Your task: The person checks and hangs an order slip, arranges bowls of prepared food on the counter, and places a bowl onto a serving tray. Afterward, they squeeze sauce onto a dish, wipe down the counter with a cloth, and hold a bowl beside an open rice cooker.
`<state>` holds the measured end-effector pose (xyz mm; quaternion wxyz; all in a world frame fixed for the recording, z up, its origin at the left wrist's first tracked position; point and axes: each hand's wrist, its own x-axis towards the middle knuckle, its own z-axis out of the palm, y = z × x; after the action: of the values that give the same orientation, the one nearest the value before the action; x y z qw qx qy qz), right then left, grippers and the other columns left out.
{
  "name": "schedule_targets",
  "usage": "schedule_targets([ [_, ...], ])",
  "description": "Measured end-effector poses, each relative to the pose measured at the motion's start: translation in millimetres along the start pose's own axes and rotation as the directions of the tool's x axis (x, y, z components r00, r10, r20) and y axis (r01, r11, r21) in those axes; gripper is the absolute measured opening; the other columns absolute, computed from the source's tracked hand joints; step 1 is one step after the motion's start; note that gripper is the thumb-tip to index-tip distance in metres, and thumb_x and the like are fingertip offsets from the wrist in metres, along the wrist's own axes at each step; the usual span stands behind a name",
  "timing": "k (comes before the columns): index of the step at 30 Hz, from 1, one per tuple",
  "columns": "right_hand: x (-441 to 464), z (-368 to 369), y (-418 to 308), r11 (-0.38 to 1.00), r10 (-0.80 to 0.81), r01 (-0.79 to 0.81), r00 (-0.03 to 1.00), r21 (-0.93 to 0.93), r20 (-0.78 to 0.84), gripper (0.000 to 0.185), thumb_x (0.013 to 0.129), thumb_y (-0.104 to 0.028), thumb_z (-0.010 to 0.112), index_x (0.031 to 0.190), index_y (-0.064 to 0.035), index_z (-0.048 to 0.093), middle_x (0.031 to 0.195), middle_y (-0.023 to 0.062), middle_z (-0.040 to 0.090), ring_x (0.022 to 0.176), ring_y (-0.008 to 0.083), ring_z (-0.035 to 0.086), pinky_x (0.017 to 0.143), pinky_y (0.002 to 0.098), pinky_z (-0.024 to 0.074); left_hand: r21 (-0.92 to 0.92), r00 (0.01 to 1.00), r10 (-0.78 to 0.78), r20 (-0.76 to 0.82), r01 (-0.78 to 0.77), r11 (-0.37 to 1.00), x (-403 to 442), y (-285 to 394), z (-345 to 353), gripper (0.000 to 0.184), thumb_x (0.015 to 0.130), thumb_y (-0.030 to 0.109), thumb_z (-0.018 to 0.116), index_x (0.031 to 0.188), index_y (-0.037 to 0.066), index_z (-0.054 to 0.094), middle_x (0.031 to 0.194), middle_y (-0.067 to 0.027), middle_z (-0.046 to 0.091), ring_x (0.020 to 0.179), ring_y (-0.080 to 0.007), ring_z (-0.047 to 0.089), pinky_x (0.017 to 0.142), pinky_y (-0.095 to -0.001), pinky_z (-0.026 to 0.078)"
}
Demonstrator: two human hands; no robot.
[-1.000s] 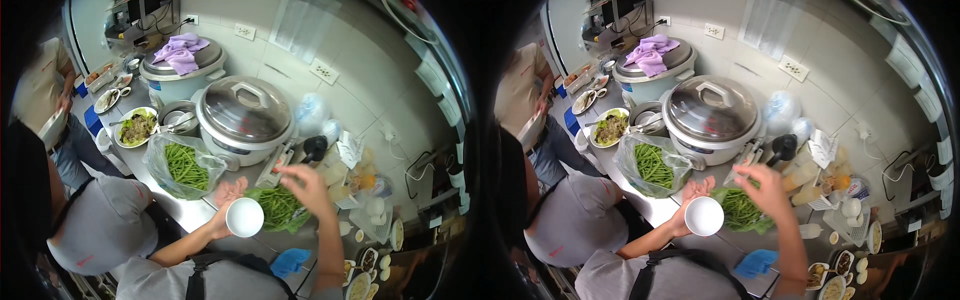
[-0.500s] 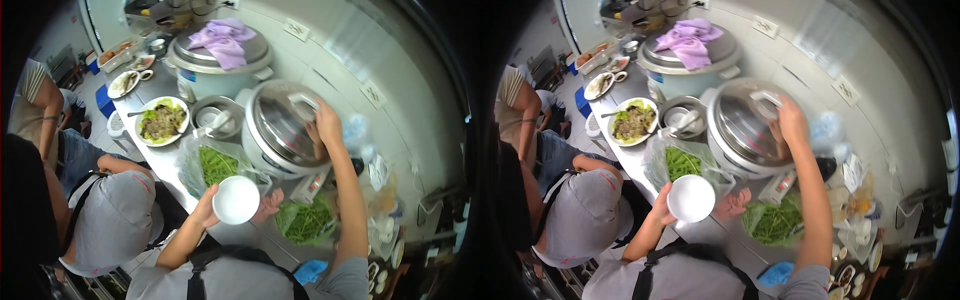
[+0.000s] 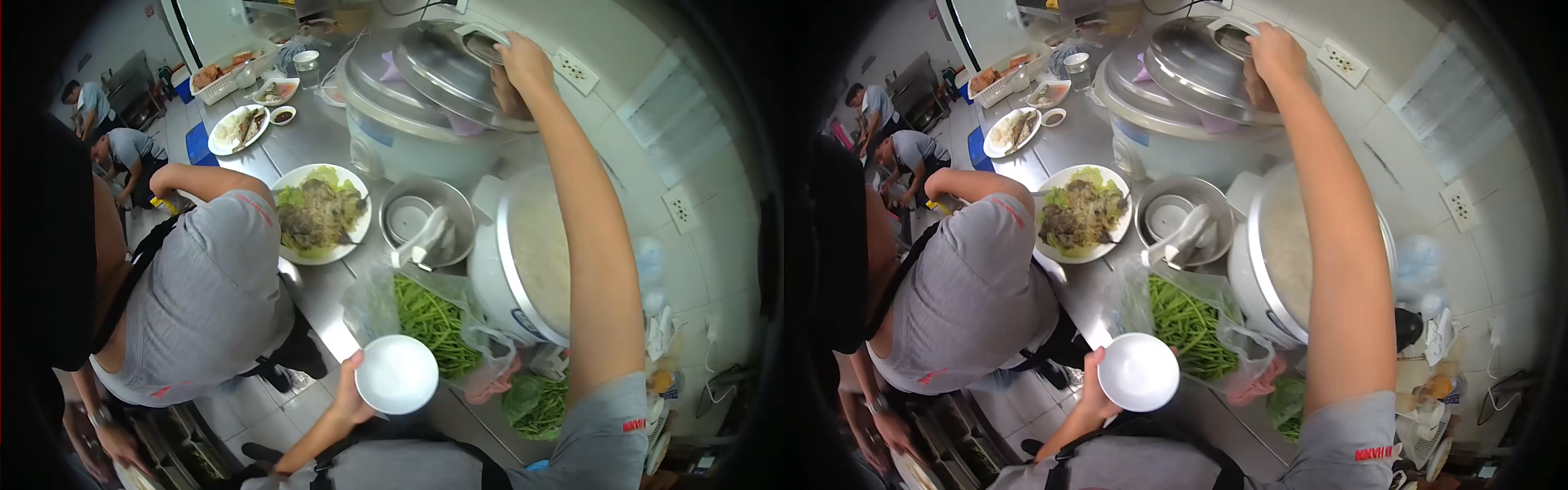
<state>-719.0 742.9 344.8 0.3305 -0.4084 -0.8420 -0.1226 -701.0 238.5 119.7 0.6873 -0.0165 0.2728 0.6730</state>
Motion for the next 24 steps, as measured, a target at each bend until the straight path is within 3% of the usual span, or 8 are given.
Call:
schedule_targets([
  [5,28.8,71.4,-0.4,0.999,0.026,-0.025,0.999,-0.021,0.046,0.031,0.088,-0.03,0.055,0.114,-0.0131,0.061,0.102,0.0127,0.066,0.097,0.03,0.062,0.081,0.0428,0.049,0.03,0.998,-0.035,0.048,0.034,0.999,1.3,36.5,-27.7,0.08,0.084,0.061,0.047,0.135,0.0,0.038,0.13,-0.0178,0.05,0.117,-0.0298,0.053,0.098,-0.0428,0.043],
  [8,39.5,75.7,11.0,0.976,0.011,0.008,0.996,-0.217,0.086,0.037,0.09,-0.037,0.052,0.117,-0.0143,0.06,0.101,0.0146,0.065,0.102,0.0303,0.06,0.084,0.0423,0.0479,0.063,1.0,-0.024,0.016,0.023,0.998,10.6,66.2,-45.9,0.081,0.083,0.061,0.05,0.135,-0.001,0.038,0.13,-0.0177,0.05,0.116,-0.0297,0.053,0.098,-0.0427,0.044],
  [11,-0.7,12.0,-35.5,0.994,-0.111,0.112,0.99,0.005,-0.087,0.05,0.089,-0.034,0.052,0.12,0.0055,0.05,0.118,0.0276,0.053,0.111,0.041,0.049,0.097,0.045,0.0398,0.096,0.999,0.012,-0.03,-0.009,0.995,11.4,91.1,-53.7,0.081,0.083,0.06,0.052,0.135,-0.001,0.038,0.129,-0.0177,0.051,0.115,-0.0302,0.054,0.097,-0.0431,0.044],
  [13,-57.8,-30.6,-86.0,0.921,-0.122,0.027,0.968,0.39,0.221,0.035,0.087,-0.04,0.055,0.107,-0.0132,0.063,0.096,0.0135,0.066,0.095,0.0295,0.062,0.08,0.0409,0.0488,0.117,0.997,0.075,0.016,-0.076,0.99,16.6,107.5,-46.9,0.081,0.084,0.061,0.051,0.135,-0.001,0.038,0.128,-0.018,0.051,0.115,-0.0306,0.054,0.097,-0.0433,0.044],
  [17,-220.7,-30.6,-131.4,0.895,-0.44,0.336,0.563,0.293,0.7,0.046,0.078,-0.051,0.063,0.097,-0.0091,0.064,0.095,0.0135,0.06,0.091,0.0318,0.06,0.079,0.0396,0.0483,0.155,0.981,0.189,0.035,-0.192,0.969,23.9,129.9,-37.7,0.081,0.085,0.061,0.047,0.135,-0.002,0.037,0.128,-0.0194,0.051,0.114,-0.0312,0.055,0.096,-0.0436,0.046],
  [20,-254.9,-9.4,-125.8,0.906,-0.412,0.153,0.523,0.394,0.746,0.034,0.079,-0.039,0.063,0.088,-0.0061,0.067,0.085,0.0138,0.061,0.091,0.0324,0.062,0.081,0.0417,0.0495,0.237,0.967,0.245,0.075,-0.256,0.937,21.4,141.0,-29.9,0.081,0.086,0.061,0.045,0.135,-0.002,0.037,0.128,-0.0199,0.051,0.114,-0.0314,0.055,0.095,-0.0434,0.046],
  [23,-224.5,-23.0,-113.5,0.863,-0.463,0.13,0.593,0.489,0.659,0.022,0.077,-0.024,0.065,0.086,-0.0039,0.066,0.085,0.0157,0.063,0.086,0.0327,0.063,0.078,0.0406,0.0507,0.183,0.961,0.268,0.059,-0.275,0.944,8.8,140.8,-28.1,0.08,0.086,0.061,0.044,0.134,-0.003,0.038,0.127,-0.0202,0.051,0.113,-0.0313,0.056,0.095,-0.0431,0.047],
  [24,-214.8,-26.1,-108.9,0.908,-0.382,0.107,0.611,0.406,0.693,0.021,0.075,-0.019,0.065,0.088,-0.0033,0.067,0.088,0.017,0.065,0.086,0.0325,0.063,0.078,0.04,0.051,0.181,0.96,0.274,0.052,-0.279,0.943,3.6,139.9,-27.7,0.079,0.087,0.06,0.044,0.134,-0.003,0.038,0.127,-0.02,0.052,0.113,-0.0313,0.056,0.094,-0.0432,0.047],
])
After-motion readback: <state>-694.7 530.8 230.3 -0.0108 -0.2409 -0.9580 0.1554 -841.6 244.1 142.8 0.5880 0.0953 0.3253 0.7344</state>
